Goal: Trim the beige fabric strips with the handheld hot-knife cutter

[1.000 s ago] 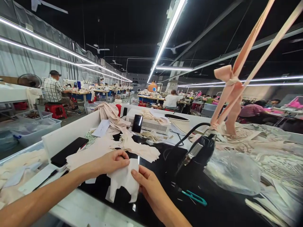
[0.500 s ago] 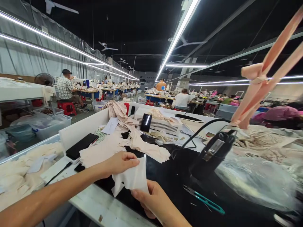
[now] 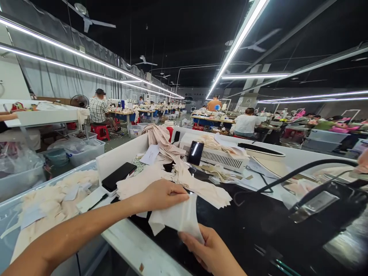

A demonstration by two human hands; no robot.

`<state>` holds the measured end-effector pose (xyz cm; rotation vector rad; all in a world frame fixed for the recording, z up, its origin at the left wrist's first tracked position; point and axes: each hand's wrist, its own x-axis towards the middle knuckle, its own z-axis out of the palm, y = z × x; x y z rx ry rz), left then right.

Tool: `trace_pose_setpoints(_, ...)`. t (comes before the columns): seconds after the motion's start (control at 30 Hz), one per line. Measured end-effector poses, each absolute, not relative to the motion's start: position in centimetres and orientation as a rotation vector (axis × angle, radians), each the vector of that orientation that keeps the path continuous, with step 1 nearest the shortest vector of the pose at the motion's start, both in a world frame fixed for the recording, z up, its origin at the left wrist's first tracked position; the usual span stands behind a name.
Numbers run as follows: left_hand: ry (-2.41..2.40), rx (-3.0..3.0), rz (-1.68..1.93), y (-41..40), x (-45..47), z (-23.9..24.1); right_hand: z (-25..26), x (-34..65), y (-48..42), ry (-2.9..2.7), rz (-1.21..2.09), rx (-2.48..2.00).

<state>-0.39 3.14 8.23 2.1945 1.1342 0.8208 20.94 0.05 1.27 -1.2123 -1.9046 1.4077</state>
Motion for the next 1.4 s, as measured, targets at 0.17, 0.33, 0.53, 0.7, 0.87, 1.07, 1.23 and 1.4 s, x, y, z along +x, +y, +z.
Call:
trace_pose_setpoints(0.17,1.015,3.115,0.827,3.6,-0.1,8.5,1.6,22.8,2.9,-2.086,0.641,-1.253)
trace_pose_setpoints(0.33,0.763,3.489,0.673,2.3,0.8,2.4,0.4,25.1,4.1,-2.331,0.0,-1.231)
trace_pose_setpoints(0.53,0.813,3.345,0.707,1.0,1.2,0.5,-1.0,25.8,4.4,-2.443,-0.294,-1.297)
trace_pose_setpoints(0.7,0.909,3.283,0.507,0.7,1.4,0.9,-0.6,26.6,4.9,-2.389,-0.527,-1.404)
trace_pose_setpoints(0.87,0.895,3.257,0.496,0.2,1.0,0.6,-0.3,27.4,4.0,-2.354,-0.635,-1.392)
trace_pose_setpoints(1.07,0.898,3.243,0.508,-0.1,0.5,0.7,-0.3,26.6,1.9,-2.462,-0.588,-1.275)
trace_pose_setpoints(1.23,0.978,3.229,0.485,-1.2,-0.6,0.9,0.3,26.5,1.1,-2.462,-0.568,-1.301)
trace_pose_setpoints(1.4,1.264,3.174,0.415,-2.6,-2.4,0.7,0.1,26.2,0.8,-2.455,-0.569,-1.271)
